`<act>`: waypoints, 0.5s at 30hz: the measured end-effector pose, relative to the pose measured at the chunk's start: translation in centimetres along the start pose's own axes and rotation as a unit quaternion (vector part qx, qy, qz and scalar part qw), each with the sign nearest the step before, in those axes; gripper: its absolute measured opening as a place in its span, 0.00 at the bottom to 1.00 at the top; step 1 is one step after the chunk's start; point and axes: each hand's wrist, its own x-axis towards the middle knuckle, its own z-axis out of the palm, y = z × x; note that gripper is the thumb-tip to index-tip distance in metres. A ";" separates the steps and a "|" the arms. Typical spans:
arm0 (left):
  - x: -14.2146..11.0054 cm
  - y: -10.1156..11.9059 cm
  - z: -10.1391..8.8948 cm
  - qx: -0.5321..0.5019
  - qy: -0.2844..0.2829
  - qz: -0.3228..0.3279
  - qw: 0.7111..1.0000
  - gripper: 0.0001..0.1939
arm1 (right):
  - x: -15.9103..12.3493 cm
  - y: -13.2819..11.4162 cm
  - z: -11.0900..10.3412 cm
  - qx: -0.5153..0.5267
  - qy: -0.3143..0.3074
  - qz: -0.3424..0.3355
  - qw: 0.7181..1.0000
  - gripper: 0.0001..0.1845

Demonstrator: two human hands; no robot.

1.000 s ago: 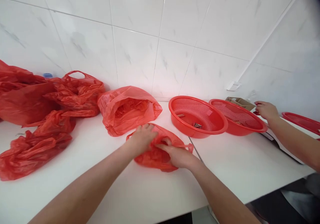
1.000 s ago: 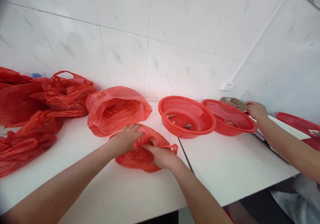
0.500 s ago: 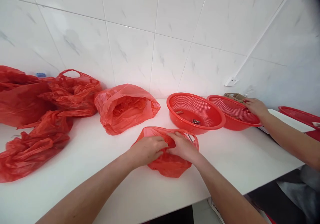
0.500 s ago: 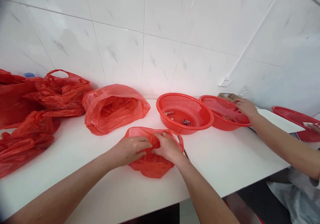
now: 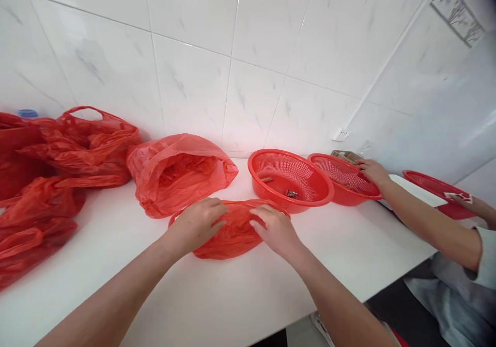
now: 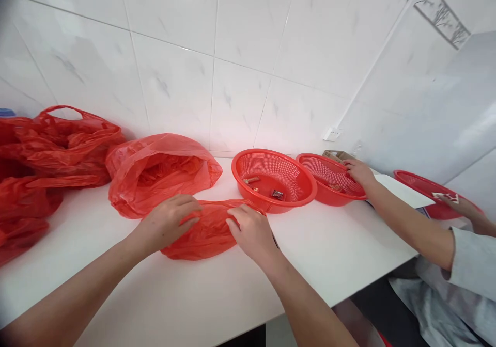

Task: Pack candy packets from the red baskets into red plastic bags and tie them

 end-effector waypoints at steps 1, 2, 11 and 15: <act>0.1 0.1 -0.1 0.046 -0.008 0.021 0.999 0.05 | -0.3 -0.2 -0.6 -0.001 0.045 -0.017 0.999 0.14; 0.1 0.1 -0.3 0.092 -0.008 0.035 0.995 0.07 | -0.4 -0.1 -1.3 -0.008 0.092 -0.027 0.995 0.14; -1.2 -2.7 -2.0 0.118 0.142 -0.131 0.974 0.09 | -0.4 8.1 -3.9 -0.161 0.100 0.012 0.982 0.18; -1.5 -3.2 -1.8 0.110 0.135 -0.144 0.974 0.09 | -2.5 8.2 -2.3 -0.189 0.093 0.026 0.977 0.19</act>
